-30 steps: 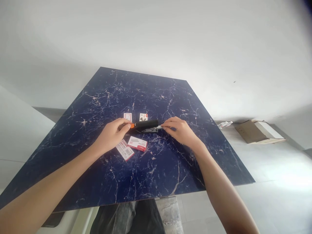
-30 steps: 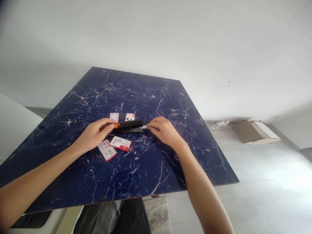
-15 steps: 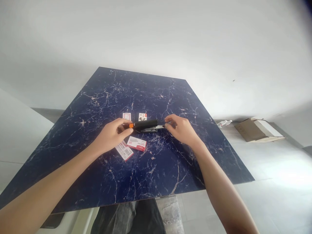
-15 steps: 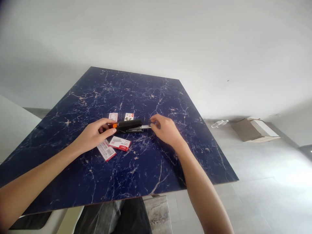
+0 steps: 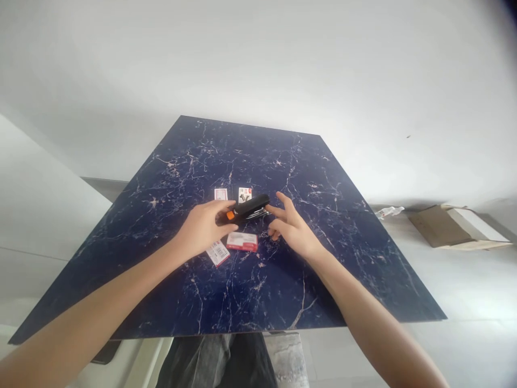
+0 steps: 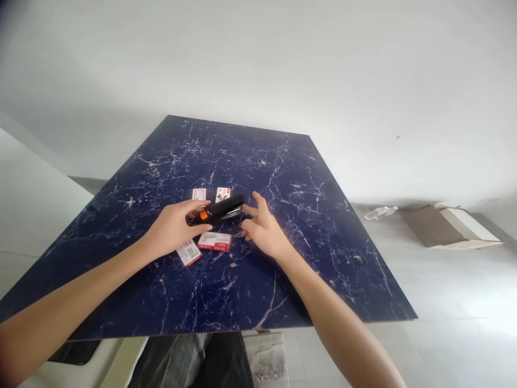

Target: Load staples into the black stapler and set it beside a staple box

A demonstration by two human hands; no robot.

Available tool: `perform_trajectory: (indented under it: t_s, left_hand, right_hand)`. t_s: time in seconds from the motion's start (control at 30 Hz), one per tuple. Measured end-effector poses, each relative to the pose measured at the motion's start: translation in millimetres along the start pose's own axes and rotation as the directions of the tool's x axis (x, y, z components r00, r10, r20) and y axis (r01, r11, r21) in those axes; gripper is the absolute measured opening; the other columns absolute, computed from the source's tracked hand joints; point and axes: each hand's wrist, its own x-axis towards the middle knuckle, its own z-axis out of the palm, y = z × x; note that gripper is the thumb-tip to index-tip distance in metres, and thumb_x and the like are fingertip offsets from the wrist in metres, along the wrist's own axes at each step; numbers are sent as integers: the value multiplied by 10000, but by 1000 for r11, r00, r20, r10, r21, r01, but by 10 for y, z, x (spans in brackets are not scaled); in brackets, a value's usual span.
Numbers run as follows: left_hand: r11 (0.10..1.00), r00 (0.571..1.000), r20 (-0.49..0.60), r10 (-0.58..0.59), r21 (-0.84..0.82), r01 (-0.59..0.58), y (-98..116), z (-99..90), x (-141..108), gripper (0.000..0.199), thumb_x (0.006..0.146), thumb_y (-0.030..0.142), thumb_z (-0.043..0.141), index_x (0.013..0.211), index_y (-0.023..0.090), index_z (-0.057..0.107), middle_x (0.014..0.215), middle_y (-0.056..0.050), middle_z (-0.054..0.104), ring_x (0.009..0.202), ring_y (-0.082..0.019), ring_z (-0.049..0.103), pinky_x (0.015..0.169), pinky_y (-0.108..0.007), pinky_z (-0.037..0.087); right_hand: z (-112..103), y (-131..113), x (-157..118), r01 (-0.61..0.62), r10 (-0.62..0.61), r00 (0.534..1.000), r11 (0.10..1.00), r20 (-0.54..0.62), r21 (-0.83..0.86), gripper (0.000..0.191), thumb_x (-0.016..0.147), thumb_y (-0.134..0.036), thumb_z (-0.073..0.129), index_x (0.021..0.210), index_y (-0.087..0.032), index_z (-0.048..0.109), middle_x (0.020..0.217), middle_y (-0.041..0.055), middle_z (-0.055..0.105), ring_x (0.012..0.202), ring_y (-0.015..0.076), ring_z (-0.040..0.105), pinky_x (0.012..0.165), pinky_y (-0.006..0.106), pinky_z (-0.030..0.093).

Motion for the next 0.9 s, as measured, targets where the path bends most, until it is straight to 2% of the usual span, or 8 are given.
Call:
perform_trajectory:
  t_s: [0.1,0.17,0.3,0.37,0.43,0.57,0.73,0.9]
  left_hand:
    - [990,983,121,140,8,-141,239,162,-33,580,890,457,679,1433,289,562,1225,-88,730,1089,-312,688,938,-453,534]
    - [971,955,189,229,23,-237,354,206,-65,566,943,479,598,1461,260,530,1282,-112,702,1165,-327,653,996,-483,498]
    - [947,925,250,288,72,-314,257,-18,-189,521,941,487,595,1416,273,582,1429,-94,610,1345,-341,515,1129,-516,382]
    - [967,952,242,189,126,-224,94,-176,-315,604,892,565,635,1429,294,574,1473,-96,564,1379,-374,465,1123,-528,382]
    - [977,972,213,96,166,-133,-42,-253,-468,686,861,609,651,1466,310,529,1463,-105,555,1328,-374,505,1072,-508,434]
    - [978,984,151,96,171,-122,-51,-160,-684,645,888,481,662,1476,272,500,1412,-120,567,1303,-349,508,1050,-488,458]
    - [984,994,40,103,143,-108,237,-158,-662,620,896,370,647,1478,262,462,1368,-98,607,1261,-336,543,1022,-488,477]
    - [971,970,126,207,99,-219,341,-87,-609,669,884,401,664,1493,249,432,1403,-106,582,1277,-337,529,1053,-491,450]
  right_hand:
    - [-63,59,116,37,-37,999,999,1,-7,879,852,-288,551,1608,-336,105,1594,121,411,797,184,696,711,375,610]
    - [-157,48,142,62,-74,994,987,-74,-147,748,897,-362,542,1576,-307,233,1483,118,549,818,196,690,729,377,593]
    - [-415,-106,-46,33,-120,976,904,-179,-426,363,968,-483,477,1211,-247,607,968,57,736,814,231,683,718,372,560]
    - [-458,-200,-250,90,-173,977,863,-124,-497,269,985,-446,476,1079,-254,639,976,52,731,826,226,684,728,370,558]
    - [-385,-256,-475,247,-276,961,810,25,-533,171,969,-341,533,1085,-270,637,1161,55,707,951,230,687,812,373,565]
    - [-29,-243,-797,482,-325,876,634,356,-605,338,917,-103,501,1186,-267,623,1378,89,596,1219,295,604,962,434,531]
    - [305,-209,-875,356,-212,933,654,290,-668,184,957,-153,539,1119,-217,597,1134,97,637,847,221,672,723,355,528]
    - [485,-130,-908,296,-271,953,761,131,-577,243,925,-203,629,1159,-233,567,1082,63,660,909,214,658,758,324,498]
